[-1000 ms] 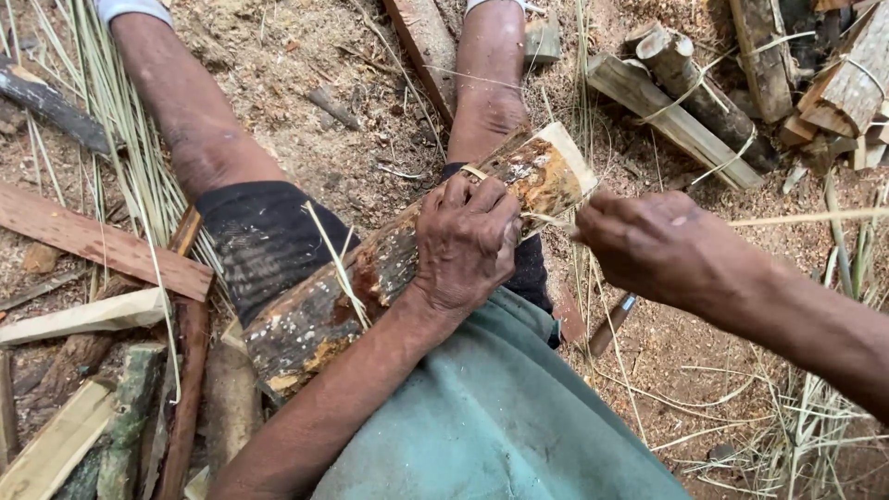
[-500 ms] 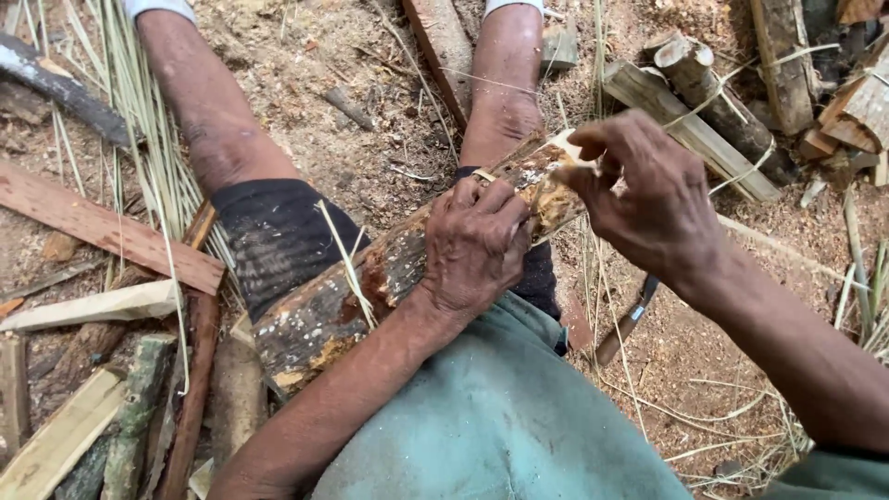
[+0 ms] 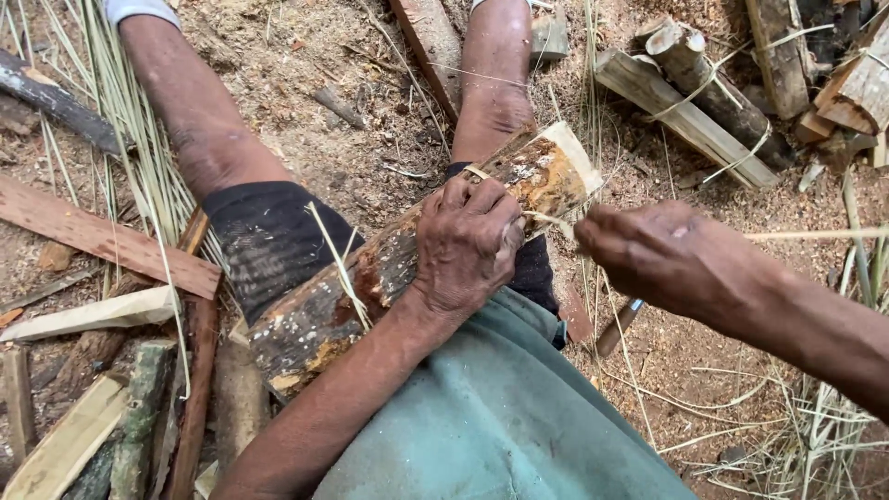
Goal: Bundling pieces of wood together and tying them with a flexible strip
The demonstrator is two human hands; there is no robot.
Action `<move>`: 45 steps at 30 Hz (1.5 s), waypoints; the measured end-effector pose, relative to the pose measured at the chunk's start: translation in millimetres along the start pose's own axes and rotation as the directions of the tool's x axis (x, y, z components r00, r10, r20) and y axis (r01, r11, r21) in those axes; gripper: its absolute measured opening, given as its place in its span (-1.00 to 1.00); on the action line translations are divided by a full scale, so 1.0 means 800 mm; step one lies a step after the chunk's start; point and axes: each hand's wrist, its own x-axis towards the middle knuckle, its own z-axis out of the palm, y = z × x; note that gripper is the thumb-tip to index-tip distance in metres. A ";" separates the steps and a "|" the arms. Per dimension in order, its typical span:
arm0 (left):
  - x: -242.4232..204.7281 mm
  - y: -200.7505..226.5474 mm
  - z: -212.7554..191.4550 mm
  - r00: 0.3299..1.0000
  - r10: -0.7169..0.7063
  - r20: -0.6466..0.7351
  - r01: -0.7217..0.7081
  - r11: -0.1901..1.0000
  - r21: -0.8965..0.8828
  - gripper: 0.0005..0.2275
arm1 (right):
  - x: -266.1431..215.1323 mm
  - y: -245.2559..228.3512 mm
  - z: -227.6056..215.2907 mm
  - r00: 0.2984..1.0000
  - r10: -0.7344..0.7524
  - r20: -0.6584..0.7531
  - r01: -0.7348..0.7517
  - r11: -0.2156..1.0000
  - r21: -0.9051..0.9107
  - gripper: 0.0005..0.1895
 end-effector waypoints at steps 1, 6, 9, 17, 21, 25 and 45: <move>-0.001 -0.002 0.001 1.000 0.002 -0.005 -0.002 1.000 0.013 -0.97 | 0.005 -0.002 -0.002 0.997 -0.074 -0.004 0.073 0.989 0.132 -0.83; -0.002 -0.006 0.001 1.000 -0.016 -0.009 0.016 1.000 -0.026 -0.93 | 0.027 -0.014 -0.057 0.958 -0.072 0.277 -0.173 0.625 0.761 -0.87; -0.005 -0.015 0.013 0.999 -0.041 0.019 0.042 0.997 -0.072 -0.85 | 0.047 -0.009 -0.063 0.999 0.040 0.013 -0.029 0.419 0.908 -0.73; -0.007 -0.021 0.016 0.988 -0.085 0.126 0.108 0.975 -0.195 -0.52 | 0.104 0.016 -0.011 0.558 0.417 -0.718 -0.015 0.869 0.494 -0.63; 0.002 -0.019 0.001 0.985 -0.117 0.129 0.144 0.963 -0.229 -0.86 | 0.081 0.022 0.051 0.537 0.388 -0.750 -0.435 0.888 0.148 -0.92; -0.003 -0.031 0.013 0.989 -0.101 0.104 0.123 0.967 -0.225 -0.85 | 0.036 -0.016 0.030 0.857 0.397 -0.328 -0.448 0.889 -0.093 -0.92; -0.005 -0.064 0.026 0.995 0.082 0.052 -0.056 0.924 -0.379 0.36 | 0.117 -0.013 -0.051 0.923 0.182 -0.340 0.025 0.852 0.524 -0.30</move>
